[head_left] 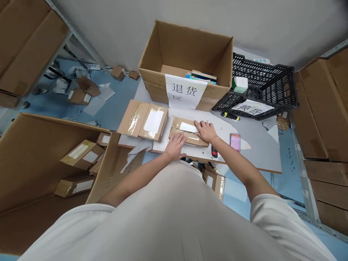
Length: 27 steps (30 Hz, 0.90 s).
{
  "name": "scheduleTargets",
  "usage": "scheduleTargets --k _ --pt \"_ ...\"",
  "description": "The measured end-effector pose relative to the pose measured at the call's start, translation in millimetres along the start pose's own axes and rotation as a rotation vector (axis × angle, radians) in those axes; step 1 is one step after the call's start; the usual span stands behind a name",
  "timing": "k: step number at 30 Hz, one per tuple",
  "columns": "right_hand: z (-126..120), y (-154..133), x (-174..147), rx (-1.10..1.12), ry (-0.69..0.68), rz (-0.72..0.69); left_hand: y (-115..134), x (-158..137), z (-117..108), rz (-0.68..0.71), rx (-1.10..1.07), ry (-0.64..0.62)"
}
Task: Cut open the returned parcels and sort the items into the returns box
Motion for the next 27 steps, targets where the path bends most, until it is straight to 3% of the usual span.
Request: scheduleTargets --k 3,8,13,17,20,22,24,27 --pt "-6 -9 2 -0.012 0.009 0.027 -2 1 1 0.012 0.008 -0.024" --pt "-19 -19 0 -0.009 -0.008 -0.059 -5 -3 5 0.054 0.062 -0.006" --pt "-39 22 10 0.188 -0.128 -0.053 -5 -9 11 0.041 0.056 -0.018" --pt "-46 67 27 0.241 -0.103 0.189 -2 -14 10 0.042 0.055 -0.015" --pt "-50 76 21 0.168 0.103 0.351 -6 -9 2 0.001 0.035 -0.008" --pt "-55 62 8 0.109 0.268 0.320 -11 1 -9 -0.029 0.023 0.009" --pt "-56 39 -10 0.066 0.348 0.217 -15 17 -20 -0.005 0.027 0.002" --pt "-47 -3 -29 0.104 0.173 -0.090 -20 44 -29 0.072 0.073 -0.130"
Point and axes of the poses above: each hand's wrist, its own x-axis towards the middle knuckle, its own z-axis out of the palm, y = z × x, the point moved 6 cm from there along x, towards the middle knuckle, and after that the axes turned 9 degrees about -z, right-handed, at the moved point
